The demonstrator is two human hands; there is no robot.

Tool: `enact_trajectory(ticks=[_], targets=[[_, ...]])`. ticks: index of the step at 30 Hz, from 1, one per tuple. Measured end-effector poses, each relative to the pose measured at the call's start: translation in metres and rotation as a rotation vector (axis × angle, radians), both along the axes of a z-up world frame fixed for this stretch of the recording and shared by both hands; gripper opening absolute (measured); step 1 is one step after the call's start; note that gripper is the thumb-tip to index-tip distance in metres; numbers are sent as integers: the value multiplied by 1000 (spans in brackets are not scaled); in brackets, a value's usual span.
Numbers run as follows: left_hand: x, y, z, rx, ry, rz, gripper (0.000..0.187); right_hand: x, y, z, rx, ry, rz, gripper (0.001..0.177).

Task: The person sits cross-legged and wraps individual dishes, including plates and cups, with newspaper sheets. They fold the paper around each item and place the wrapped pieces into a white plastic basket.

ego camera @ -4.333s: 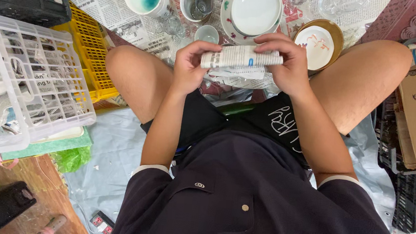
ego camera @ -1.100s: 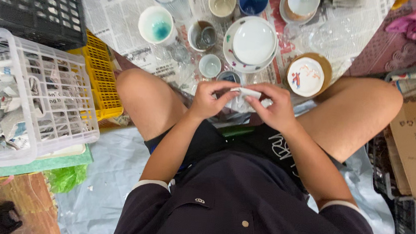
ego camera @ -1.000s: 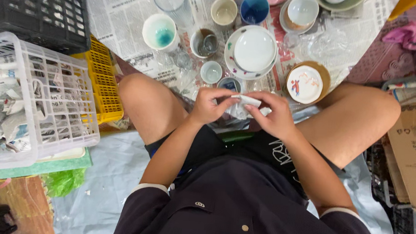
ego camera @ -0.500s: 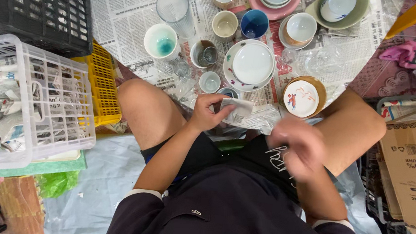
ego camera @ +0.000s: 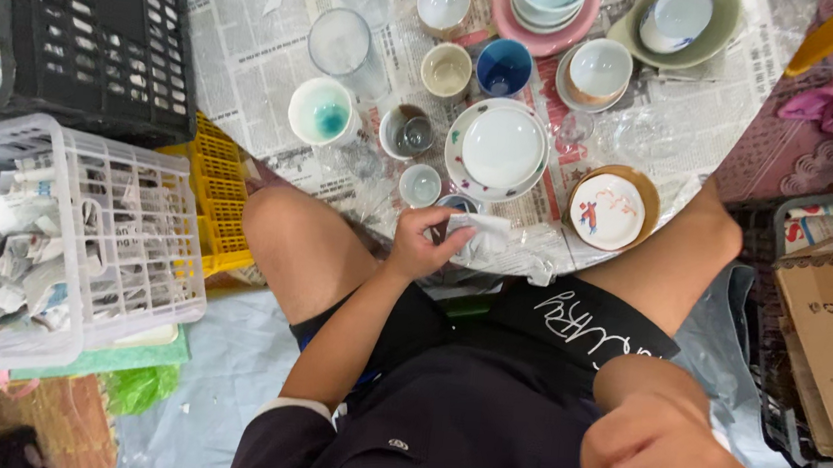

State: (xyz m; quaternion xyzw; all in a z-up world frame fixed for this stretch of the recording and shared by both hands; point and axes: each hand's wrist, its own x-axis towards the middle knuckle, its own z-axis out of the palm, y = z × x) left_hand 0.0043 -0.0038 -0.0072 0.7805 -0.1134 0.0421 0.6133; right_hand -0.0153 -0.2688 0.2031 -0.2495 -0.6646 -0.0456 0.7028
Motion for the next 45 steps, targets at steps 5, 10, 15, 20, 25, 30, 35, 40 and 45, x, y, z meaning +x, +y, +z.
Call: enact_trajectory(ticks=[5, 10, 15, 20, 25, 30, 35, 40, 45], targets=[[-2, 0, 6, 9, -62, 11, 17, 2, 13, -3, 121, 25, 39, 32], [-6, -2, 11, -16, 4, -1, 17, -8, 14, -11, 40, 5, 27, 38], [-8, -2, 14, 4, 10, -5, 17, -14, 15, -25, 82, 5, 105, 38], [-9, 0, 9, -4, 17, -23, 18, -16, 19, -39, 130, -106, 115, 39], [-19, 3, -4, 23, 24, 21, 19, -8, 25, -35, 63, -125, 334, 37], [-33, 19, -5, 7, 37, 42, 19, -34, 54, -5, 30, 244, 106, 11], [-45, 27, -5, -172, 140, 68, 20, -18, 59, 3, -50, 22, 256, 31], [-70, 22, -6, -267, 91, 108, 16, -17, 72, 11, -225, 223, -11, 46], [-104, 14, 22, -399, 126, 115, 16, -36, 85, -36, -731, 380, -616, 84]])
